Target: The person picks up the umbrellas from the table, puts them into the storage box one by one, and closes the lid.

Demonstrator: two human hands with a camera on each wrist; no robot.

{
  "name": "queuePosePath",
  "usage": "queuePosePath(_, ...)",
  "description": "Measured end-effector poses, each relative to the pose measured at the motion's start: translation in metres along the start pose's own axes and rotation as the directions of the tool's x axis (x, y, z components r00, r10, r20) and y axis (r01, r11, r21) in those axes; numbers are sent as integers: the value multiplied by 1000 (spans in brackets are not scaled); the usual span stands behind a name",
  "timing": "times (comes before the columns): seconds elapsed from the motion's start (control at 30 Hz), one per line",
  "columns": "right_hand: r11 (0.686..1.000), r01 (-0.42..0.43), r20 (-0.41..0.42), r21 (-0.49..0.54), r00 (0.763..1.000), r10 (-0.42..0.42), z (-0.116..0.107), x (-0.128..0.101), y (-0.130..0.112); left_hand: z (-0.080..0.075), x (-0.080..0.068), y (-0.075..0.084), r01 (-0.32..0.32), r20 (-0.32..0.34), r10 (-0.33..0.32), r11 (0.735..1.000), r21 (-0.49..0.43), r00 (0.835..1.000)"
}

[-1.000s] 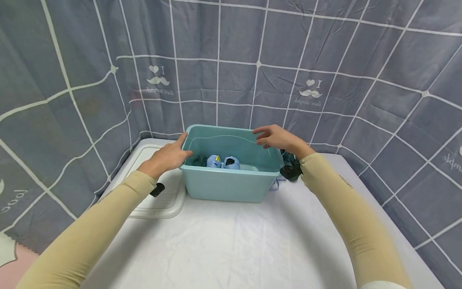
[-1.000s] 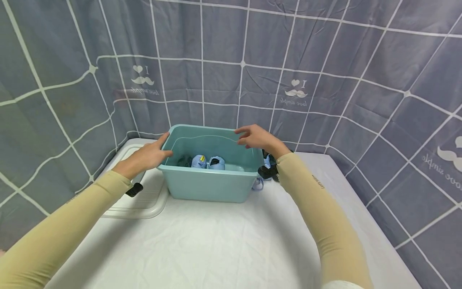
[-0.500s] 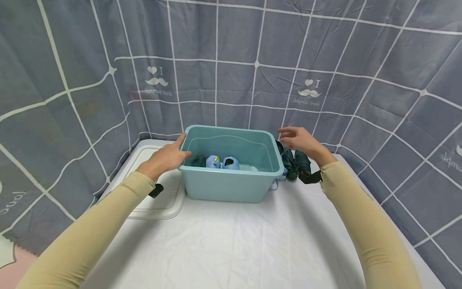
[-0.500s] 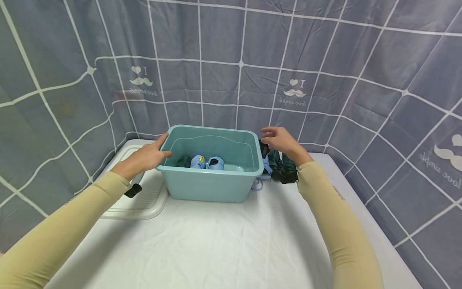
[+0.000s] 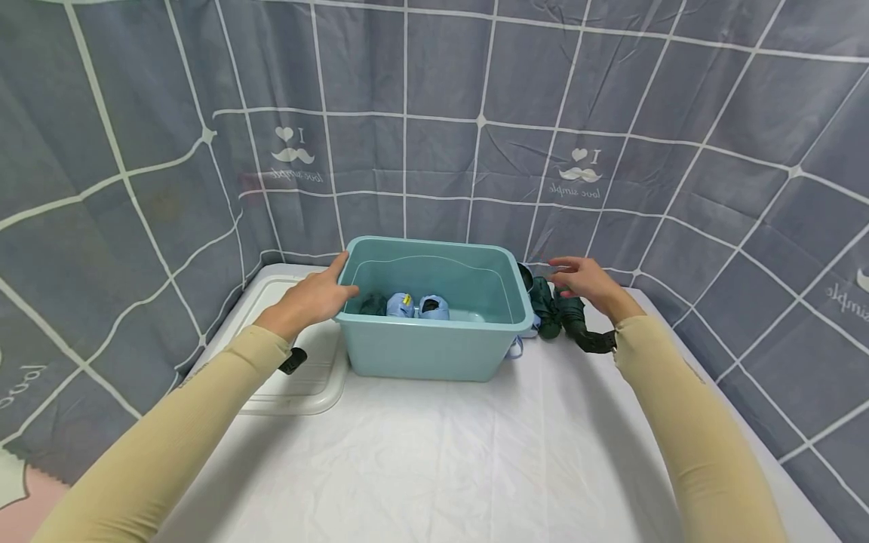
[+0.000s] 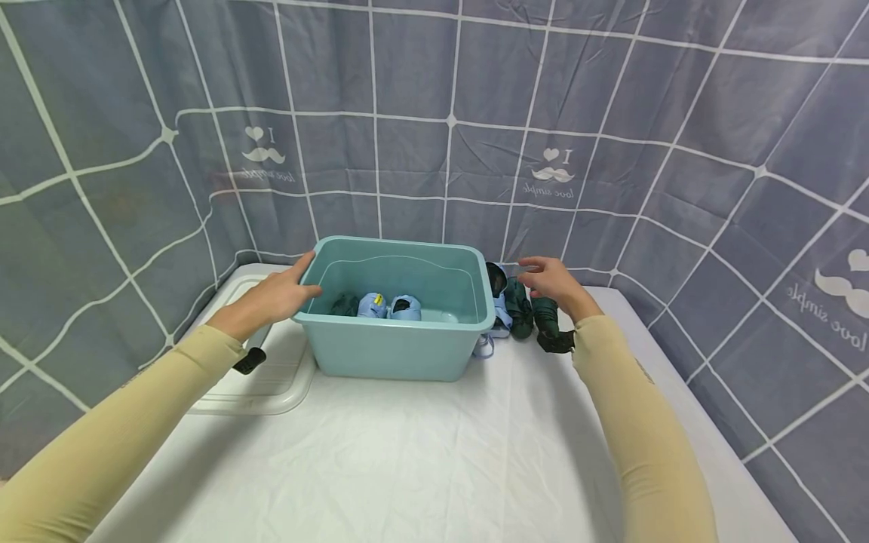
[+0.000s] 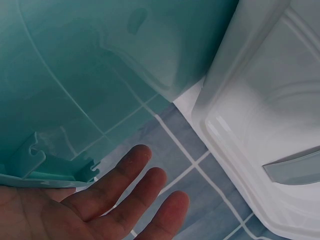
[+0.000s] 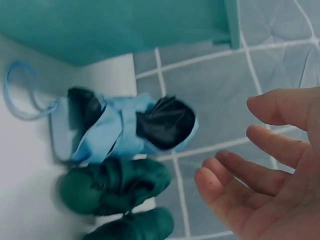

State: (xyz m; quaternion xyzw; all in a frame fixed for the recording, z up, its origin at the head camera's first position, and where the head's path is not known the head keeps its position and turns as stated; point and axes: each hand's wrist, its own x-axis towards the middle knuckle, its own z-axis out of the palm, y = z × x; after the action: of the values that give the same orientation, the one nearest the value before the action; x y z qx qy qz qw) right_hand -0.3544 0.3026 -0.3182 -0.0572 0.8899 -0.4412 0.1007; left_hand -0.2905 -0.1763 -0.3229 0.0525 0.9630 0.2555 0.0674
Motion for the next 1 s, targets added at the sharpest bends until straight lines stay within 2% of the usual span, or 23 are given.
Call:
queuePosePath(0.2, 1000, -25, -8, 17, 1000, 25, 0, 5, 22, -1, 0, -1, 0, -2, 0, 1000, -5, 1000)
queuePosePath(0.53, 992, -105, -4, 67, 994, 105, 13, 17, 47, -1, 0, -2, -6, -3, 6, 1000, -5, 1000)
queuePosePath(0.73, 991, -118, -56, 60, 991, 122, 18, 17, 56, -1, 1, -1, -12, -1, 12, 1000, -9, 1000)
queuePosePath(1.0, 999, -27, -53, 37, 998, 29, 35, 12, 38, -2, 1, -2, -5, 5, 5, 1000, -12, 1000)
